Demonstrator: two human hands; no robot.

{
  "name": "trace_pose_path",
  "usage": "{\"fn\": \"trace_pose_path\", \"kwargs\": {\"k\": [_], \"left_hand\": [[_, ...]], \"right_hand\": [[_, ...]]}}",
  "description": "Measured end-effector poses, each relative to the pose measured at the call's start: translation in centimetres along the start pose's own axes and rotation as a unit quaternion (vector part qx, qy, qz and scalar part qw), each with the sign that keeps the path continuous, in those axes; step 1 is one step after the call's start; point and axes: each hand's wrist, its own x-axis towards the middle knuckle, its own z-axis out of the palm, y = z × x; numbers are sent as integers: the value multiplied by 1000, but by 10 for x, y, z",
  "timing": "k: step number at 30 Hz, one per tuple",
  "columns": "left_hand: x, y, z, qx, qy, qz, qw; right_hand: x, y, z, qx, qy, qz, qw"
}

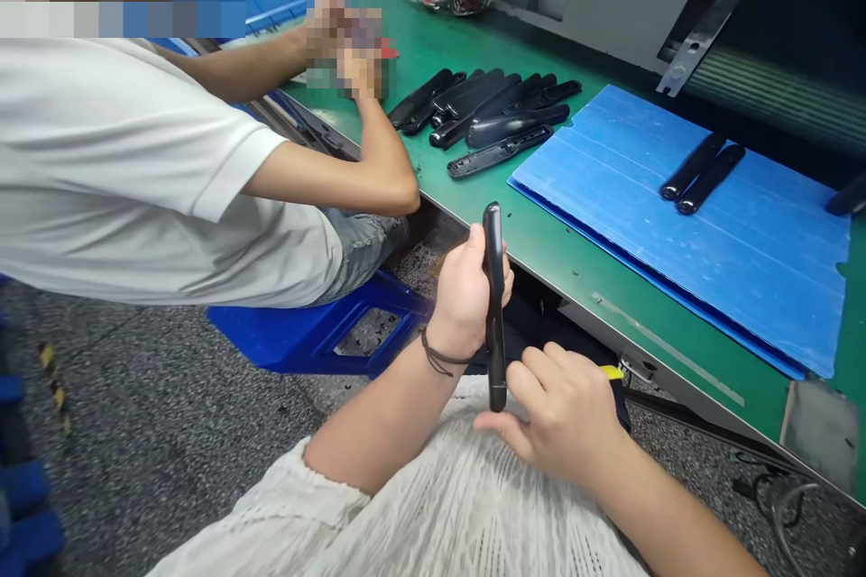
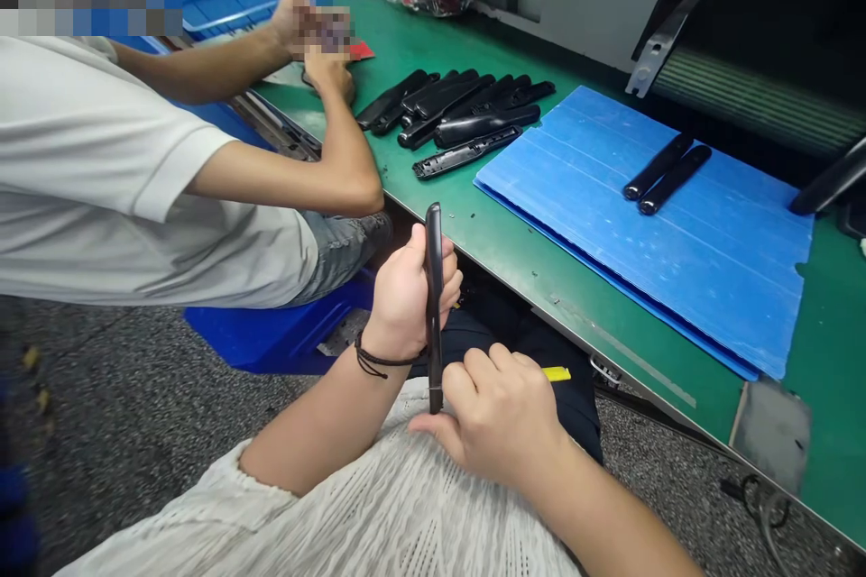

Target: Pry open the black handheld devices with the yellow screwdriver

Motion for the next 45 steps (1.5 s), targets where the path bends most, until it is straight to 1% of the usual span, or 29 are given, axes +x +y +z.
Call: {"fn": "trace_pose_path", "kwargs": {"k": [4, 8, 11, 13, 15, 17, 18, 21, 22, 23, 25, 27, 28, 30, 32, 33, 34, 35, 36, 37, 38, 39, 40, 41, 42, 44, 45], "left_hand": [[4, 3, -7, -48, 47, -7, 998], [14, 0, -21, -96, 86, -28, 991], [27, -6, -33, -120, 142, -57, 981], [35, -11, -41, -124, 177, -71, 974], [42, -15, -49, -125, 194, -77, 970], [46, -17, -54, -128, 199, -77, 969], [47, -18, -56, -130, 202, -76, 968], [48, -18, -60, -136, 211, -73, 965], [48, -18, -61, -136, 212, -74, 965], [48, -18, -62, -136, 214, -75, 965], [48, -19, -62, -130, 213, -75, 965], [49, -22, -61, -117, 206, -71, 969], [49, -24, -60, -106, 200, -69, 972], [47, -30, -59, -72, 188, -61, 978], [40, -37, -59, -33, 193, -36, 980], [34, -40, -61, -1, 204, 5, 979], [26, -42, -63, 52, 212, 78, 973], [17, -43, -66, 118, 209, 177, 954], [8, -43, -69, 223, 174, 317, 905], [0, -42, -72, 316, 103, 436, 836], [-8, -41, -74, 377, 6, 513, 771], [-13, -39, -75, 413, -86, 551, 720], [-16, -37, -76, 421, -156, 558, 698], [-17, -36, -76, 418, -198, 551, 695], [-16, -35, -75, 412, -212, 540, 702], [-13, -33, -74, 398, -202, 532, 719], [-11, -32, -73, 396, -202, 531, 721]], "right_hand": [[1, -1, 2, -26, 30, -13, 999], [0, -3, 8, -55, 55, -11, 997], [0, -4, 12, -55, 72, 13, 996], [-2, -2, 14, -25, 78, 39, 996], [-3, 2, 17, 11, 71, 63, 995], [-5, 10, 20, 8, 54, 71, 996], [-6, 14, 23, -18, 35, 73, 997], [-8, 22, 31, -125, -64, 108, 984], [-8, 23, 32, -128, -92, 128, 979], [-7, 22, 34, -98, -103, 148, 979], [-4, 16, 34, 41, -79, 175, 981], [1, 6, 34, 200, -26, 179, 963], [3, 2, 34, 254, 5, 174, 951], [8, -5, 34, 300, 72, 159, 938], [10, -8, 32, 291, 128, 153, 936], [10, -7, 29, 283, 144, 154, 936], [10, -7, 26, 278, 151, 155, 936], [9, -6, 22, 278, 150, 154, 936], [8, -6, 17, 282, 143, 148, 937], [7, -6, 12, 288, 134, 138, 938], [6, -7, 7, 296, 125, 125, 939], [5, -8, 2, 302, 113, 114, 940], [5, -9, -2, 301, 100, 109, 942], [4, -9, -6, 293, 87, 108, 946], [3, -8, -10, 281, 76, 109, 951], [2, -4, -16, 241, 69, 95, 963], [1, -1, -19, 218, 69, 79, 970]]}}
